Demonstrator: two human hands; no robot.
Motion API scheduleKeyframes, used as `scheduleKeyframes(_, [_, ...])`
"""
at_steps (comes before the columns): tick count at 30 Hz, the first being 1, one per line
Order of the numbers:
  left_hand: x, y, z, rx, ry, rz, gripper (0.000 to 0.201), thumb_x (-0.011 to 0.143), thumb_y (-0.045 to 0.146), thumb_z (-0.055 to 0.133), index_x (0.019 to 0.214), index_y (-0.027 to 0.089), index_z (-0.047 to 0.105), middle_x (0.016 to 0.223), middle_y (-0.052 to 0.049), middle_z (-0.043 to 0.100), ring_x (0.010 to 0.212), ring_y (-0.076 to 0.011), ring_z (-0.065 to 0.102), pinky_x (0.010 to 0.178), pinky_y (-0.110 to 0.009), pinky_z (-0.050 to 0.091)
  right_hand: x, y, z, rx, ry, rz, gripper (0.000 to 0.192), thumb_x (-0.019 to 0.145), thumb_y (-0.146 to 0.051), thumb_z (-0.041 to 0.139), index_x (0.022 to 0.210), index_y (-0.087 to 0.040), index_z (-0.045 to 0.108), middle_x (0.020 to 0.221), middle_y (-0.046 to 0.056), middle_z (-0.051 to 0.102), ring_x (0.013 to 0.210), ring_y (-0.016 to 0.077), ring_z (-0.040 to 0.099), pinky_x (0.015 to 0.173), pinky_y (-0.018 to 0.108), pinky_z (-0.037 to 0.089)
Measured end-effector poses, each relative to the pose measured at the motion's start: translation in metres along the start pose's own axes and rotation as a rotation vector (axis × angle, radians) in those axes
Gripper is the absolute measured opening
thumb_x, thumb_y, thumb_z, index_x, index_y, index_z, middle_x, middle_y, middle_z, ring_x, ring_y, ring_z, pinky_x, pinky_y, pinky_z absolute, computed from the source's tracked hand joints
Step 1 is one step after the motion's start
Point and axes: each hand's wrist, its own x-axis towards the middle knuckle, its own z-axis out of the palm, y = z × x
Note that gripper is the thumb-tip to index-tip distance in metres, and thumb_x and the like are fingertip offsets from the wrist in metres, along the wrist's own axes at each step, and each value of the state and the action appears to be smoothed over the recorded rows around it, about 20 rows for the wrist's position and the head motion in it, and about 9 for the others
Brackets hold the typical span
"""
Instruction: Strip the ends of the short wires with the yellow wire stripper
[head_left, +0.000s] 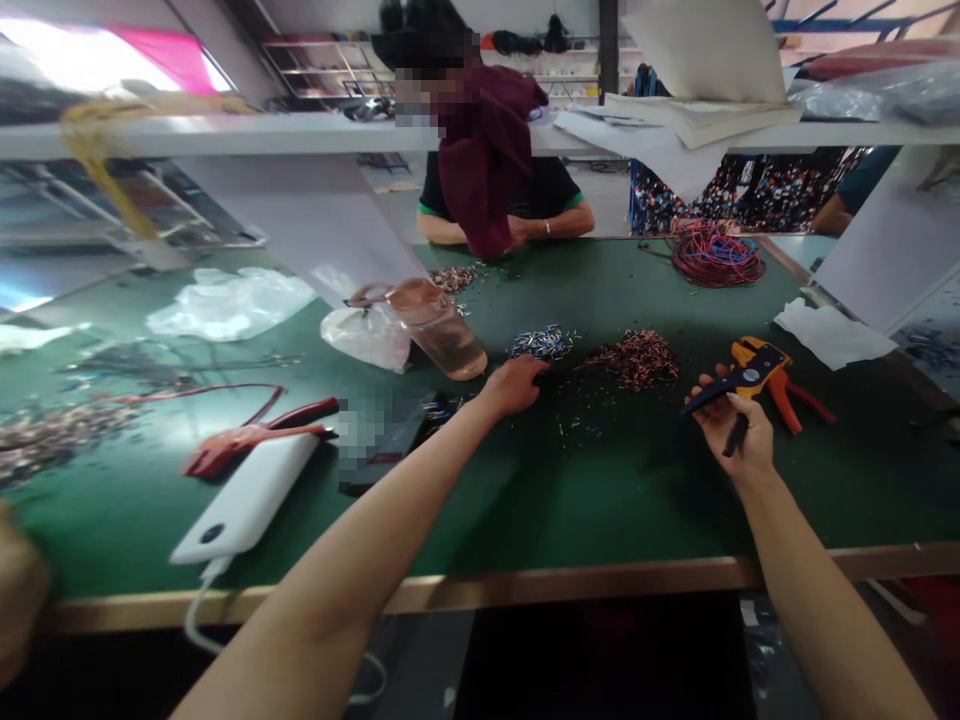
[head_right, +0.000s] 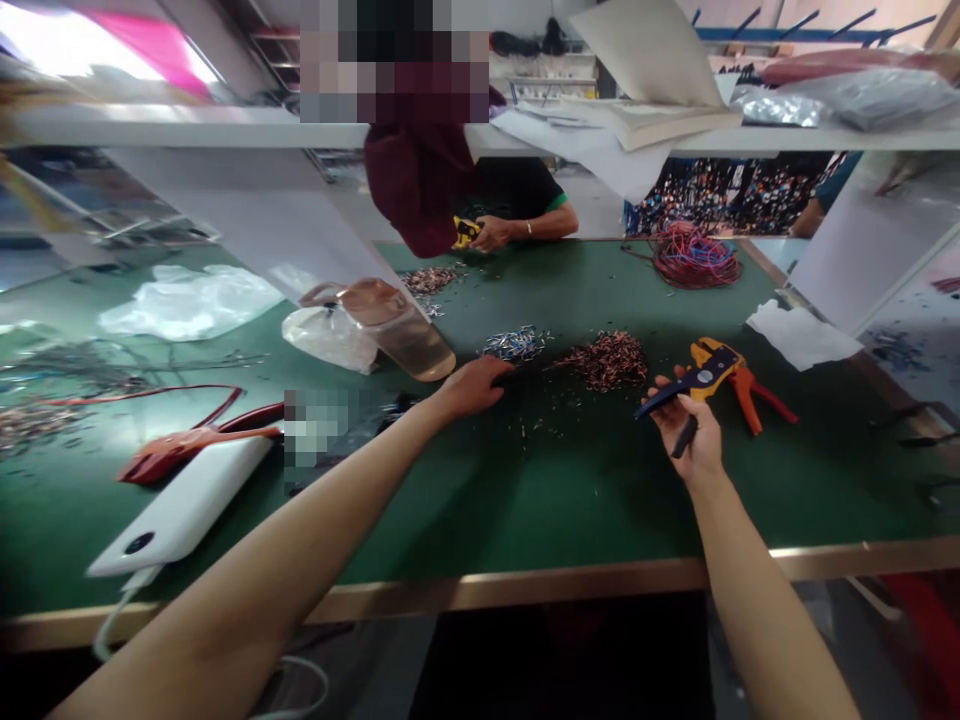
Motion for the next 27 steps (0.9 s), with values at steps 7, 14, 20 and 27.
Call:
scheduleKeyframes(7, [0.013, 0.101, 0.007, -0.098, 0.134, 0.257, 0.034, 0.087, 0.027, 0.055, 0.120, 0.027, 0.064, 0.123, -0.005, 0.064, 0.117, -0.0262, 0.052, 0.104, -0.044, 0.034, 0.002, -0.006, -0.004, -0.038, 0.032, -0.143, 0.041, 0.072, -0.020, 0.060, 0.112, -0.028, 0.062, 0.092, 0.000, 0.076, 0.084, 0.0208, 0.072, 0.091, 0.047, 0.053])
scheduleKeyframes(14, [0.061, 0.164, 0.022, -0.150, 0.077, 0.272, 0.016, 0.084, 0.026, 0.064, 0.098, 0.024, 0.071, 0.112, -0.008, 0.064, 0.115, -0.0287, 0.048, 0.105, -0.049, 0.026, 0.006, -0.006, -0.007, -0.040, 0.054, -0.158, 0.045, 0.070, -0.019, 0.061, 0.114, -0.027, 0.061, 0.089, -0.001, 0.076, 0.080, 0.0195, 0.072, 0.088, 0.045, 0.054])
scheduleKeyframes(20, [0.057, 0.156, 0.027, -0.182, 0.082, 0.259, 0.010, 0.086, 0.023, 0.061, 0.083, 0.020, 0.070, 0.104, -0.008, 0.066, 0.110, -0.0275, 0.050, 0.101, -0.049, 0.028, 0.007, -0.005, -0.007, 0.009, 0.070, -0.114, 0.047, 0.070, -0.019, 0.061, 0.116, -0.026, 0.061, 0.087, -0.001, 0.076, 0.079, 0.0200, 0.072, 0.087, 0.045, 0.055])
scheduleKeyframes(27, [0.009, 0.127, 0.016, -0.674, 0.234, 0.225, 0.015, 0.085, 0.030, 0.062, 0.077, 0.021, 0.071, 0.091, -0.003, 0.071, 0.095, -0.0214, 0.059, 0.093, -0.040, 0.039, 0.002, 0.000, -0.005, -0.095, 0.019, -0.037, 0.050, 0.071, -0.021, 0.064, 0.121, -0.027, 0.060, 0.092, 0.000, 0.077, 0.083, 0.0216, 0.072, 0.086, 0.043, 0.055])
